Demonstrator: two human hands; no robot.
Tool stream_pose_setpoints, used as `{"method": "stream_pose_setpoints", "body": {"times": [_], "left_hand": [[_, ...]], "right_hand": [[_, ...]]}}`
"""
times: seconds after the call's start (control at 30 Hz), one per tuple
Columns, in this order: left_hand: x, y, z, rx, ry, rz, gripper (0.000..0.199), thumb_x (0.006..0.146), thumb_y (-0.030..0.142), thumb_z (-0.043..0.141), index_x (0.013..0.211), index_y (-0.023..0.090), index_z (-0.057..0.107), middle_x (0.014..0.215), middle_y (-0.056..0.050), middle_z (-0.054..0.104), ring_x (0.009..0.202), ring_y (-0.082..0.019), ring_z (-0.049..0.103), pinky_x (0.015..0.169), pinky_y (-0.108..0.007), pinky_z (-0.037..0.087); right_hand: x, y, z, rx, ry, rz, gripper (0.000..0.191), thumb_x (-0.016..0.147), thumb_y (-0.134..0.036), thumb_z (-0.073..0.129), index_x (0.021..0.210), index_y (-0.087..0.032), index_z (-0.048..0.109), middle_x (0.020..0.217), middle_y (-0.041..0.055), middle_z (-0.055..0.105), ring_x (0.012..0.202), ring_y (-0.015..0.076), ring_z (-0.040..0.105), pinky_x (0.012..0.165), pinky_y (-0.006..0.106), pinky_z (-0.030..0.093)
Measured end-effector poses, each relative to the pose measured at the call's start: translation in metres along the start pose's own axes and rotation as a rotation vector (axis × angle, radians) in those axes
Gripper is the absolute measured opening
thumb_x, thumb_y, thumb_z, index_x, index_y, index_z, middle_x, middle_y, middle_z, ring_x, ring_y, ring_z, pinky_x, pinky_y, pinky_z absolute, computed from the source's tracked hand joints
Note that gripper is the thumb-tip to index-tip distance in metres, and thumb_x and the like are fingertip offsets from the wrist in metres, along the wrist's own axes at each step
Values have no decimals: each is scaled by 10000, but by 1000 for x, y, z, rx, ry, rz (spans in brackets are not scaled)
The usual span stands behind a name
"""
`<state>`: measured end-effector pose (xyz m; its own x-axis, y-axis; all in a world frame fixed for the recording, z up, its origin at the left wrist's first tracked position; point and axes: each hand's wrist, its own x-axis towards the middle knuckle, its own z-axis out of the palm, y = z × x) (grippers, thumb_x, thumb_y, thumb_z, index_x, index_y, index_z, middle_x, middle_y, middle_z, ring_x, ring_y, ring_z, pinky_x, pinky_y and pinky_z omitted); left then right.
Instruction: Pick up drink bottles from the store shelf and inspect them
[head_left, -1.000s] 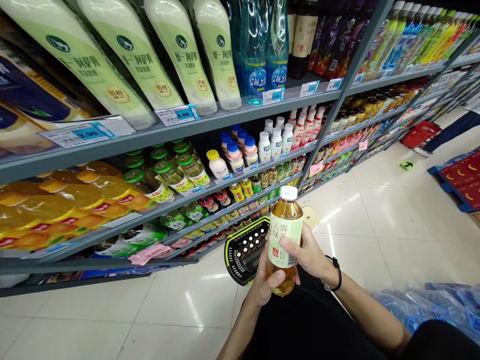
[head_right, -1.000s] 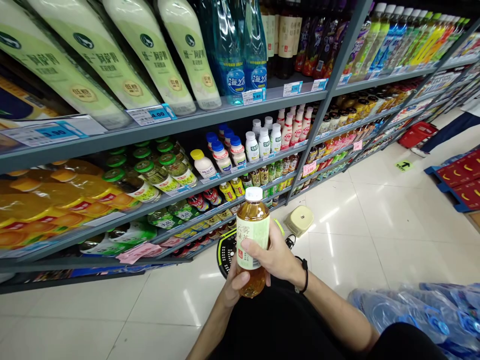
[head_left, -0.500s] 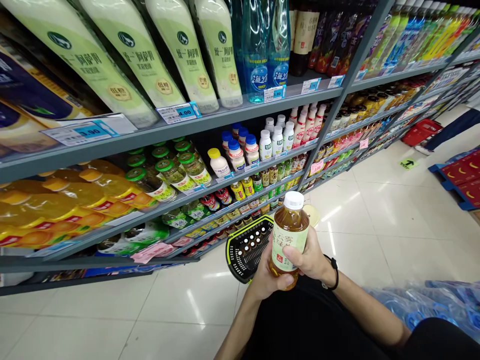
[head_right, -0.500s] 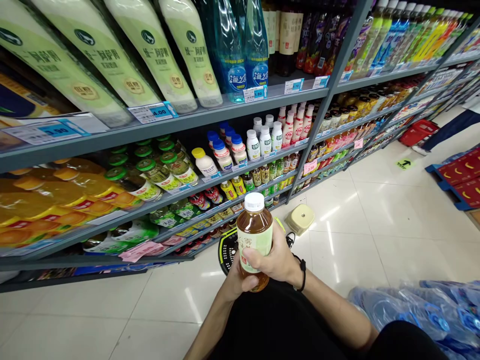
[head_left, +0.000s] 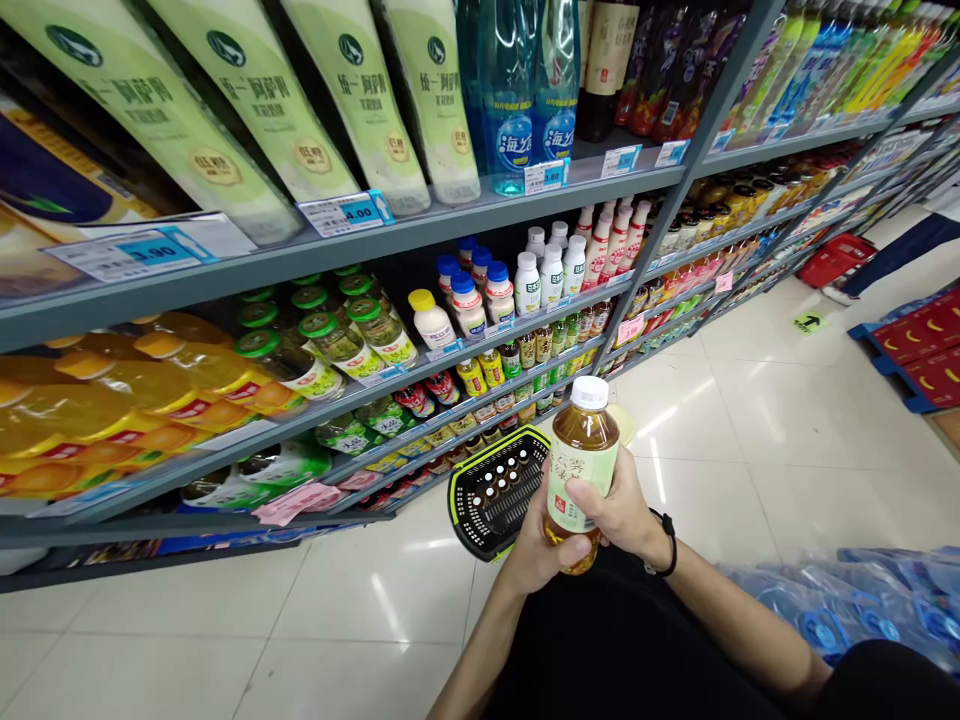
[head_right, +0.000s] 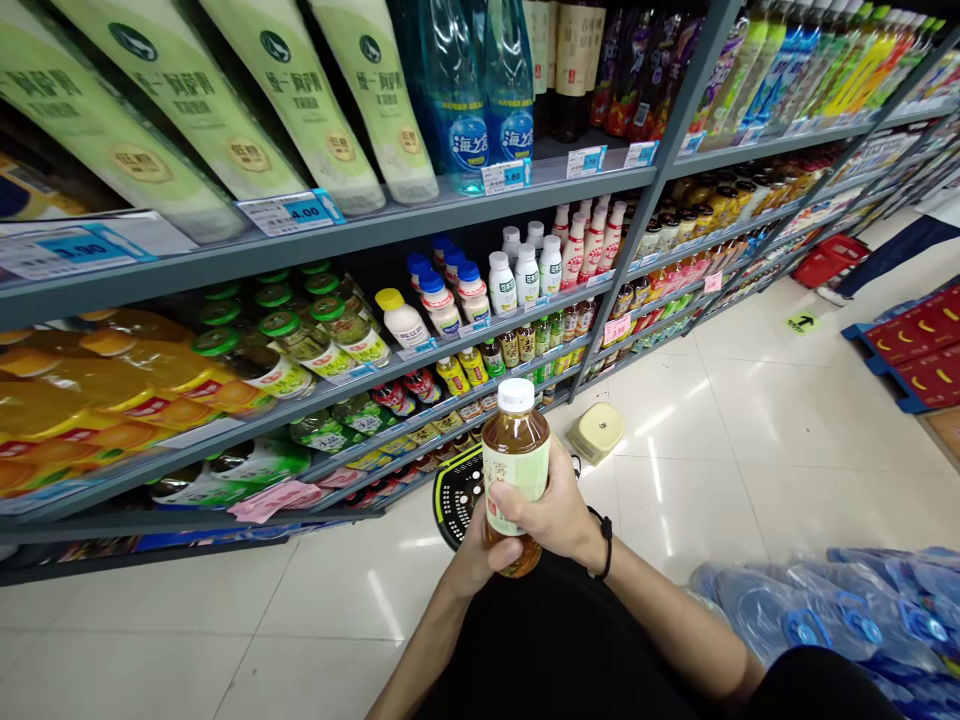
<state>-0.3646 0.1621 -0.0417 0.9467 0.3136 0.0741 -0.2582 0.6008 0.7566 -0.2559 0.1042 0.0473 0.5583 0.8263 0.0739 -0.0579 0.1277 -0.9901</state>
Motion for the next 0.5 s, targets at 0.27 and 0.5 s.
{"method": "stream_pose_setpoints", "body": {"times": [0.27,0.5], "left_hand": [[22,7,6,45,-95,-130,776,706,394,912,1357,157,563,1035,-117,700,927,-255,693,907,-450,568],[39,-3,12,44,-112,-226,697,714,434,909,1274,150,606,904,-84,692,805,-214,675,806,-399,579]], "right_hand": [[0,2,-17,-51,88,28,558,791,-639,793,1056,-187,600,974,99,722,804,211,673,666,313,580],[8,0,-39,-22,132,74,572,790,-661,790,1049,-190,597,966,86,711,785,196,654,671,307,560]]}}
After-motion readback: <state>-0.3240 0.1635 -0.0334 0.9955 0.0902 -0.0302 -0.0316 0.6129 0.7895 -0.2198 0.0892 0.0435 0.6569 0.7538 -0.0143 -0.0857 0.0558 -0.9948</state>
